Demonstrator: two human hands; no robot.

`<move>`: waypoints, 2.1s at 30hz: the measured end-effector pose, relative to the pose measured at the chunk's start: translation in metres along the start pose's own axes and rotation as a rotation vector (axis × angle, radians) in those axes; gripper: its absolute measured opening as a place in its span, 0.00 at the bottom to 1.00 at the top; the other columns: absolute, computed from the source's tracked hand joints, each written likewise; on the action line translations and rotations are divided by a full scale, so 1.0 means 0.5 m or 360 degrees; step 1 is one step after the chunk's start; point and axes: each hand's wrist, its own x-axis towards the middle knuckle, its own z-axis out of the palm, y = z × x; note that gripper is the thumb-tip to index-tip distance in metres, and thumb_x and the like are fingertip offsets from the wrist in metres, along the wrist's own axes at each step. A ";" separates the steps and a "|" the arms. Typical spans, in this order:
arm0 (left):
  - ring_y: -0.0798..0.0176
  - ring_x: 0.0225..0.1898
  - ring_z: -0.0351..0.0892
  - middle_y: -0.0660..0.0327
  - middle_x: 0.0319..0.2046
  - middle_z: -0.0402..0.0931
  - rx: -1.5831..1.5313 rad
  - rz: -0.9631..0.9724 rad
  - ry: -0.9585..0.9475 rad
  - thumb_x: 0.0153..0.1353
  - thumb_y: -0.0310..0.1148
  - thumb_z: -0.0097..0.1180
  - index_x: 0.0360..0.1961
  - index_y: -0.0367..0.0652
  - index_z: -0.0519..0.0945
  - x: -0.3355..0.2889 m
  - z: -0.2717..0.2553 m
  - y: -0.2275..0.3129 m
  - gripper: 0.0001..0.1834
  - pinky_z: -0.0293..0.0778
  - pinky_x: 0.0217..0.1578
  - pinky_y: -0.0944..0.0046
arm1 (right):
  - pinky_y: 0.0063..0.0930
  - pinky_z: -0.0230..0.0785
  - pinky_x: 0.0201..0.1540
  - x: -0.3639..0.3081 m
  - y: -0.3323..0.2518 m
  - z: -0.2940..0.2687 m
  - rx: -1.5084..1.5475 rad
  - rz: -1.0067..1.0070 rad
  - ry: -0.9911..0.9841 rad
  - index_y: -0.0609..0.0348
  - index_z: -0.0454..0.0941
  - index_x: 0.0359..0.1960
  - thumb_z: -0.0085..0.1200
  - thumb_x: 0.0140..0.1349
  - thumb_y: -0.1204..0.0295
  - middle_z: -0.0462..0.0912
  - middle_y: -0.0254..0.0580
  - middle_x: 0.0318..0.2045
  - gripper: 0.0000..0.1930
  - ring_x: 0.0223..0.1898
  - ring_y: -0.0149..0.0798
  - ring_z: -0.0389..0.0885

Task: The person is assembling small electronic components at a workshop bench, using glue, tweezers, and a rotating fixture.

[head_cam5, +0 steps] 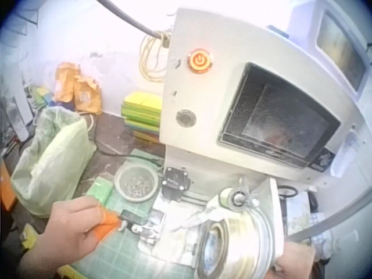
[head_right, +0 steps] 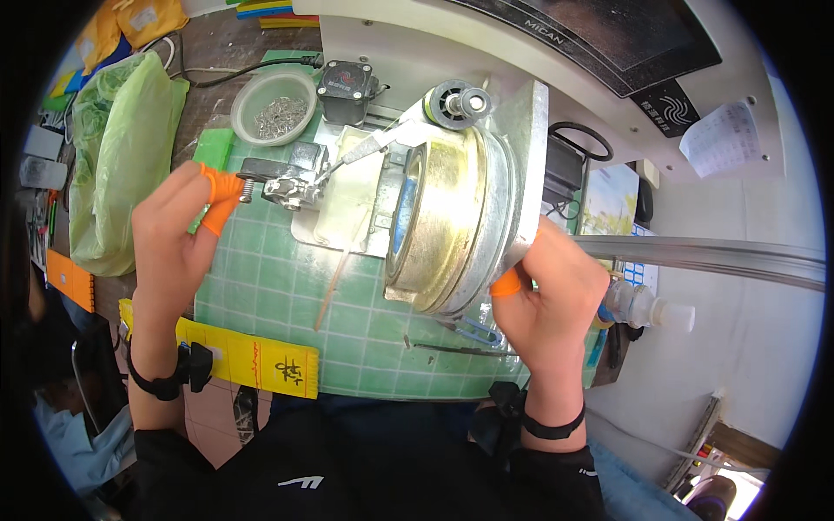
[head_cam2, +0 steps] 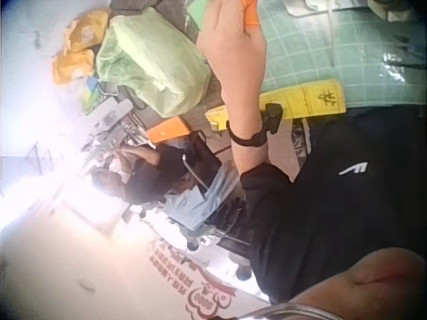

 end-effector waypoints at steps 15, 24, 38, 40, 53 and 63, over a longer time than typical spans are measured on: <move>0.63 0.52 0.83 0.53 0.54 0.81 -0.0415 -0.0286 -0.0122 0.66 0.16 0.54 0.64 0.32 0.73 -0.005 -0.005 -0.038 0.24 0.75 0.57 0.65 | 0.23 0.58 0.23 -0.089 0.083 -0.221 -0.0581 0.0163 0.0211 0.61 0.87 0.37 0.69 0.52 0.80 0.78 0.37 0.25 0.10 0.20 0.30 0.67; 0.60 0.53 0.83 0.51 0.53 0.82 -0.0235 -0.0387 -0.0104 0.65 0.15 0.52 0.64 0.30 0.73 -0.016 -0.009 -0.086 0.24 0.75 0.59 0.63 | 0.24 0.58 0.22 -0.129 0.148 -0.202 -0.0442 0.0310 0.0207 0.62 0.86 0.37 0.68 0.54 0.80 0.74 0.38 0.24 0.08 0.20 0.31 0.67; 0.67 0.46 0.84 0.57 0.43 0.84 -0.0339 -0.0345 -0.0099 0.62 0.16 0.58 0.54 0.35 0.82 0.052 -0.041 0.024 0.19 0.78 0.50 0.68 | 0.34 0.73 0.53 -0.184 0.117 -0.218 -0.0358 0.0616 0.0532 0.68 0.81 0.48 0.53 0.70 0.76 0.86 0.49 0.40 0.10 0.45 0.38 0.82; 0.67 0.45 0.84 0.57 0.42 0.84 -0.0374 -0.0414 0.0009 0.62 0.17 0.59 0.54 0.35 0.82 0.043 -0.054 0.017 0.18 0.76 0.49 0.69 | 0.34 0.73 0.52 -0.176 0.070 -0.221 -0.0279 0.0460 0.0613 0.68 0.80 0.49 0.51 0.72 0.72 0.85 0.52 0.40 0.12 0.45 0.39 0.82; 0.67 0.46 0.77 0.60 0.44 0.81 -0.1066 -0.0046 -0.0498 0.79 0.50 0.34 0.45 0.36 0.84 0.116 0.027 0.022 0.30 0.67 0.56 0.66 | 0.26 0.72 0.29 -0.069 -0.229 0.155 0.0858 -0.0281 -0.0451 0.58 0.84 0.47 0.70 0.57 0.68 0.79 0.41 0.37 0.17 0.28 0.36 0.80; 0.67 0.47 0.80 0.58 0.45 0.84 -0.0987 -0.0243 -0.0280 0.77 0.57 0.34 0.53 0.38 0.83 0.095 -0.029 -0.010 0.34 0.68 0.57 0.66 | 0.20 0.64 0.45 -0.024 -0.211 0.262 0.1855 0.0774 0.0233 0.58 0.59 0.66 0.49 0.74 0.74 0.67 0.34 0.46 0.22 0.39 0.24 0.68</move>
